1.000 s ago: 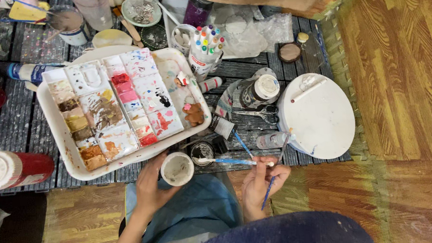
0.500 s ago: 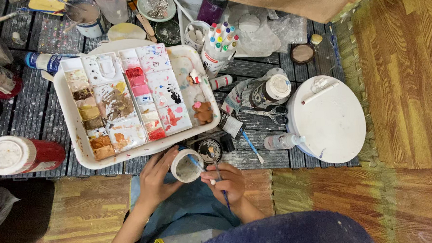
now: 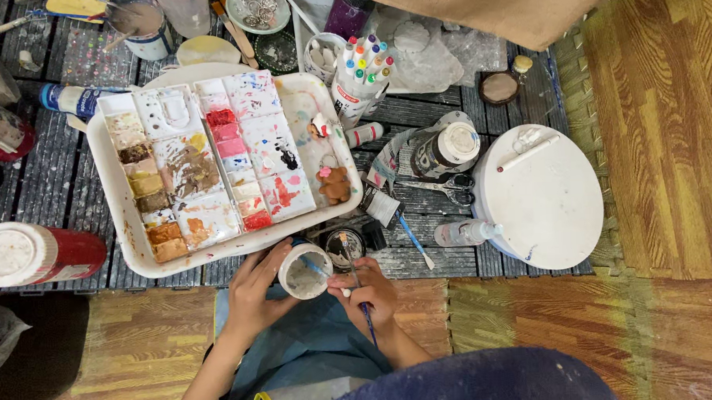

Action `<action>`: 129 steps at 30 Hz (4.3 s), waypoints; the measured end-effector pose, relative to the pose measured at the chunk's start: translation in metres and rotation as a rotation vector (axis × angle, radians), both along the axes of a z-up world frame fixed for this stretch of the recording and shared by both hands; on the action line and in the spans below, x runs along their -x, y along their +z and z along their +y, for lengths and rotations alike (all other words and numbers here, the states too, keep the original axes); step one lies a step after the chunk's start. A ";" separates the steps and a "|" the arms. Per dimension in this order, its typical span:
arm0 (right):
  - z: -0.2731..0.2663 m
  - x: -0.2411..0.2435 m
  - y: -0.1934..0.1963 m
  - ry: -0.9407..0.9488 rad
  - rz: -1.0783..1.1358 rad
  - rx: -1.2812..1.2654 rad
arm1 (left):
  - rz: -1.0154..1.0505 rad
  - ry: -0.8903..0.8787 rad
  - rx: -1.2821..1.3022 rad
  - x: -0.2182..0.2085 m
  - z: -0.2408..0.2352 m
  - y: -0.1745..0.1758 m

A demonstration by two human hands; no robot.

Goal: The person mixes paint colors on a palette using a brush and a cotton swab. They then paint a small figurine, applying paint to its details with the brush.

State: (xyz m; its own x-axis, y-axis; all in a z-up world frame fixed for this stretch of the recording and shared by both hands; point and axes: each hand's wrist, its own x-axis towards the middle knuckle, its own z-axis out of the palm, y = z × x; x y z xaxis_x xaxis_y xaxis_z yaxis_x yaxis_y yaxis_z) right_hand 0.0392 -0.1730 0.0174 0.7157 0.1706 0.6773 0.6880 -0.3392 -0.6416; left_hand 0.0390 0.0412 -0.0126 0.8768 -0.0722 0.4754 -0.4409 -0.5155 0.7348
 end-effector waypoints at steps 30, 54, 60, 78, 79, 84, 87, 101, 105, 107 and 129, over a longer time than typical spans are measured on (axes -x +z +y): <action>-0.054 -0.011 -0.038 -0.130 0.270 -0.940 | 0.064 0.141 -0.017 0.010 -0.005 0.013; 0.162 -0.027 0.074 0.247 -0.160 -0.067 | 0.022 0.108 -0.042 0.011 0.127 0.124; 0.138 -0.033 0.055 0.265 0.239 -0.367 | -0.048 0.311 0.172 0.004 0.138 0.095; 0.143 -0.022 0.004 0.201 0.474 -0.196 | -0.140 0.602 0.283 0.010 0.118 0.067; 0.145 -0.023 0.006 0.199 0.497 -0.185 | -0.125 0.604 0.306 0.010 0.118 0.068; 0.144 -0.027 0.014 0.244 0.499 -0.155 | -0.095 0.613 0.327 0.010 0.118 0.072; 0.145 -0.026 0.016 0.257 0.507 -0.138 | -0.046 0.607 0.380 0.011 0.118 0.072; 0.145 -0.025 0.019 0.226 0.497 -0.059 | -0.078 0.573 0.398 0.012 0.121 0.068; 0.145 -0.025 0.022 0.218 0.493 -0.033 | -0.069 0.573 0.401 0.012 0.122 0.067; 0.146 -0.025 0.024 0.214 0.494 -0.025 | -0.069 0.565 0.422 0.012 0.121 0.067; 0.148 -0.025 0.035 0.189 0.438 0.040 | -0.088 0.640 0.360 0.016 0.119 0.066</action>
State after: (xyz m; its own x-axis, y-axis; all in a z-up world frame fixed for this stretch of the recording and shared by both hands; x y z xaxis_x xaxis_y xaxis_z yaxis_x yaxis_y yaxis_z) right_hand 0.0639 -0.0251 0.0525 0.8861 0.3450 0.3095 0.4081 -0.2643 -0.8738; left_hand 0.0232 0.1597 0.0530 0.6525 0.6141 0.4440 -0.2002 -0.4254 0.8826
